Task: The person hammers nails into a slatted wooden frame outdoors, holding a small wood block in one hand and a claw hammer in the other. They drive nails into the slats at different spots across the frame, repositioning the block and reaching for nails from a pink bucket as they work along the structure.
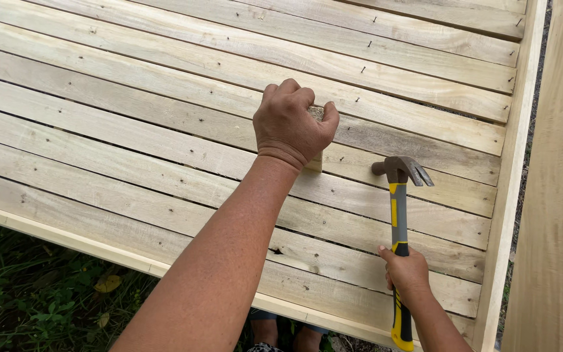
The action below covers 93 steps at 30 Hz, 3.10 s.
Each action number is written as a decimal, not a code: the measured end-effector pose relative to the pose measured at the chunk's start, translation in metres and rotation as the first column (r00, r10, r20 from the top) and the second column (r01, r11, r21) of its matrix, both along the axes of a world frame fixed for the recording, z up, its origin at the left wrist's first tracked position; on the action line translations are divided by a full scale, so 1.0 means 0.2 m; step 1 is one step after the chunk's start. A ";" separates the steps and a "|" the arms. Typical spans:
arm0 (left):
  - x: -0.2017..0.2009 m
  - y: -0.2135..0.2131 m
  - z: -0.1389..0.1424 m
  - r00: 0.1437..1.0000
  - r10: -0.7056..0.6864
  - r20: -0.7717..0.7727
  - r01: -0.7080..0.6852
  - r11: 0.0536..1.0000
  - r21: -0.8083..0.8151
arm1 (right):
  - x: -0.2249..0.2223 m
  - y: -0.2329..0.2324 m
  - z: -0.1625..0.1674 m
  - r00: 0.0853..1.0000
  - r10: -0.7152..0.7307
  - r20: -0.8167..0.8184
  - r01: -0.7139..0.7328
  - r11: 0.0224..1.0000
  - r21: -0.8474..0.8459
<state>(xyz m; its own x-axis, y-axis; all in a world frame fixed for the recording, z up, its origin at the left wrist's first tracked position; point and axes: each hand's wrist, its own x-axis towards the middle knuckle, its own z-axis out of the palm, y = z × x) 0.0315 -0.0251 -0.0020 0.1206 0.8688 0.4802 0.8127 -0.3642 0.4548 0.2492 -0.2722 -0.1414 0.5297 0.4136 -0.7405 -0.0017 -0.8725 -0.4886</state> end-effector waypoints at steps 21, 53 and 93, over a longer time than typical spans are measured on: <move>0.15 -0.11 0.06 0.949 -0.315 -0.011 0.312 0.943 -0.115 | -0.11 0.26 -0.11 0.867 0.351 0.354 -0.286 0.932 -0.223; -0.07 0.30 0.19 0.942 -0.302 0.143 0.291 0.952 0.097 | -0.17 0.22 -0.09 0.880 0.267 0.393 -0.154 0.943 -0.294; 0.28 0.21 0.02 0.953 -0.294 -0.075 0.289 0.955 -0.069 | -0.13 0.17 -0.21 0.888 0.337 0.312 -0.248 0.924 -0.291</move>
